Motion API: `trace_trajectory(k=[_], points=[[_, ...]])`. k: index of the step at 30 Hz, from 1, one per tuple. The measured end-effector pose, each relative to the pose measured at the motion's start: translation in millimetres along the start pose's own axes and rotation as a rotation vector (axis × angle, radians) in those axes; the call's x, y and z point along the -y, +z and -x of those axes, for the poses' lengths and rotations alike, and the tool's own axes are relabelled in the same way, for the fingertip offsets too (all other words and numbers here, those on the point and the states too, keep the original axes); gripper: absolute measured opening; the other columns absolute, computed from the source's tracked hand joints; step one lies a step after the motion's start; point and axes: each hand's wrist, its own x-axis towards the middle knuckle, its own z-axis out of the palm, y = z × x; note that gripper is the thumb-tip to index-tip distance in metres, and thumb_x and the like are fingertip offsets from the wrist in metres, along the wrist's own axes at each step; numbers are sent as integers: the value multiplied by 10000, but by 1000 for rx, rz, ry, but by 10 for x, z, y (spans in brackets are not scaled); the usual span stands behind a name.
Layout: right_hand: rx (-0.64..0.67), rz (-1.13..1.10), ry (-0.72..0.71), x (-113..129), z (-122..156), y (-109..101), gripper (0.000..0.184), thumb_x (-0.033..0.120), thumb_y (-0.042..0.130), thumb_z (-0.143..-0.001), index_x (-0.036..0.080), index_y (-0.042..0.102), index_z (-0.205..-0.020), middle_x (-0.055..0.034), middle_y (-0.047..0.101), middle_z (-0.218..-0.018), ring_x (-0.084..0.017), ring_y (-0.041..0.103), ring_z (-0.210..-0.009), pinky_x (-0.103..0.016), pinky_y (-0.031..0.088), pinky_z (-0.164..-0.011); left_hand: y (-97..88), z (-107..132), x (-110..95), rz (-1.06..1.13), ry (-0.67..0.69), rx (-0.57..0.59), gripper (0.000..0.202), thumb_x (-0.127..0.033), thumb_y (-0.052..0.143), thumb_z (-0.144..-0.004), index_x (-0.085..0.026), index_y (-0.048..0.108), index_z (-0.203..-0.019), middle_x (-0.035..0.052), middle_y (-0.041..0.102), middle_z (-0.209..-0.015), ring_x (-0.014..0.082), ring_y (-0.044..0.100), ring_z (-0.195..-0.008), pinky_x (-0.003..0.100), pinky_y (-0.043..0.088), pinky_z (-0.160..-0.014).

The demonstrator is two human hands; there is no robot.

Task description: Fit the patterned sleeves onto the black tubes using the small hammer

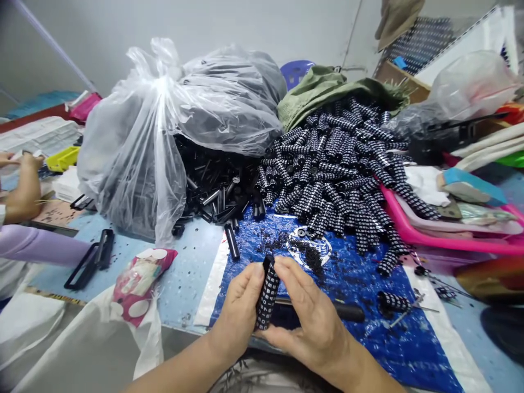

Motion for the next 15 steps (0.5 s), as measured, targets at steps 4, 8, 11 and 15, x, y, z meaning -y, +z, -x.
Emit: trace_trajectory(k=[4,8,11,15], points=[[46,29,-14,-29,39,28,939,293,758,-834,94,216,-1574,-202,425,-1478,-284,436,-1389,-405,450,-1134,-63,16,10,193,-100,22,361,-526,628,-896,-168,655,-936,28,594,-861,140,539,-790,271,475,-766],[116,27,-5,-24,48,52,900,305,726,-856,89,224,-1571,-196,402,-1504,-277,427,-1397,-395,451,-1129,-200,15,-43,315,-267,113,430,-510,765,-780,-142,677,-984,47,644,-822,151,620,-717,265,513,-674],[154,-8,13,-9,10,78,876,361,708,-870,74,247,-1558,-196,377,-1527,-277,403,-1416,-387,435,-1138,-273,-13,-67,399,-397,208,445,-510,789,-747,-119,640,-900,71,665,-775,158,644,-672,259,520,-622],[206,6,53,-59,74,93,1038,625,667,-837,20,213,-1548,-234,377,-1520,-326,385,-1418,-447,411,-1148,-378,-36,-5,476,-426,136,498,-509,825,-690,-152,592,-947,52,678,-794,134,620,-602,253,506,-573]])
